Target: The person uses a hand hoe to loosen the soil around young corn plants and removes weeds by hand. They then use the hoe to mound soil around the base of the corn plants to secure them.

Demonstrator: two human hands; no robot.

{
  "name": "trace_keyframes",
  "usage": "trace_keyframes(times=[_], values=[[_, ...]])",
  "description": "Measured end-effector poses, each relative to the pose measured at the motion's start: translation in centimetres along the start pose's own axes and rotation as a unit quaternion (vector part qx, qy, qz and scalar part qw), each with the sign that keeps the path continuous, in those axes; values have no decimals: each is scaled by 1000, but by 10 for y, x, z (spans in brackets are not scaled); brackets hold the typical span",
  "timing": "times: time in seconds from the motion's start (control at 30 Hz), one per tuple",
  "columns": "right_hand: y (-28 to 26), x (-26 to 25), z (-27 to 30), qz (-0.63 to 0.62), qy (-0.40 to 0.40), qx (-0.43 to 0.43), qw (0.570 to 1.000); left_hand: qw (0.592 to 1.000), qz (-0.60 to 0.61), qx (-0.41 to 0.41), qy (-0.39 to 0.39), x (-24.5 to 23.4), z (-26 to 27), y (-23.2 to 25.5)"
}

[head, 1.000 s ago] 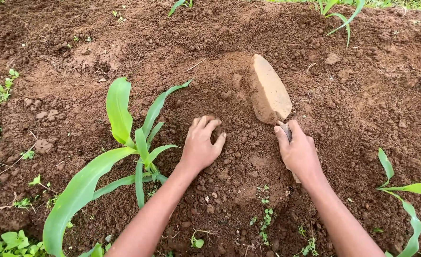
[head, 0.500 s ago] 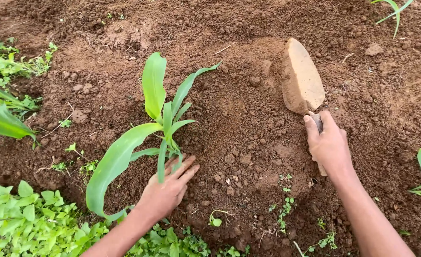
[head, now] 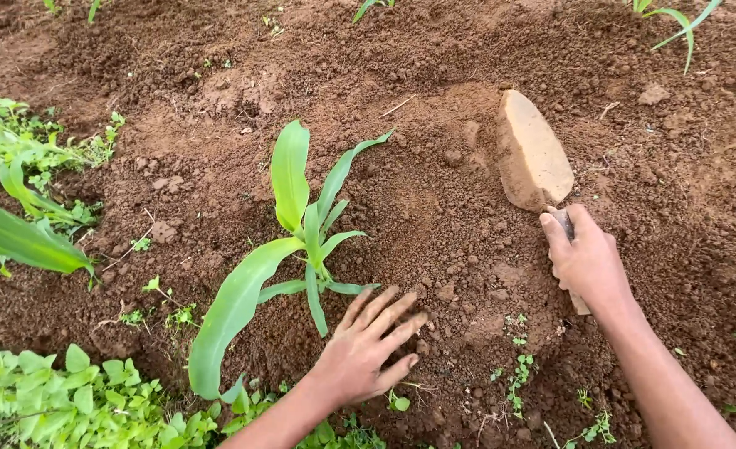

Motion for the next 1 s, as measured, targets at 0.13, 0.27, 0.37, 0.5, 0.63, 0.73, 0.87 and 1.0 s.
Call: trace_keyframes(times=[0.13, 0.27, 0.37, 0.5, 0.63, 0.73, 0.87, 1.0], values=[[-13, 0, -4, 27, 4, 15, 999, 994, 14, -105, -24, 21, -58, -1], [-17, 9, -62, 99, 38, -62, 992, 969, 83, -231, -8, 29, -75, -9], [-36, 20, -116, 170, 77, -110, 976, 967, 84, -241, -3, 35, -72, -12], [-61, 42, -167, 159, 103, -137, 972, 969, 69, -237, 9, 39, -71, -14], [-85, 68, -155, 129, 87, -114, 981, 966, 87, -243, 22, 42, -72, -14], [-82, 84, -139, 135, 78, -132, 979, 965, 71, -249, 32, 43, -71, -13], [-85, 103, -104, 190, 5, -139, 972, 964, 75, -249, 48, 43, -70, -14], [-74, 102, -84, 212, -37, -141, 966, 958, 87, -269, 45, 44, -69, -14]])
Point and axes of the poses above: each hand's wrist, its own z-axis away from the middle knuckle, its own x-axis out of the palm, y = z × x, the point moved 1 cm from there along -z, towards the middle knuckle, and after that the axes turned 11 degrees about -z, right-handed, at the moved point
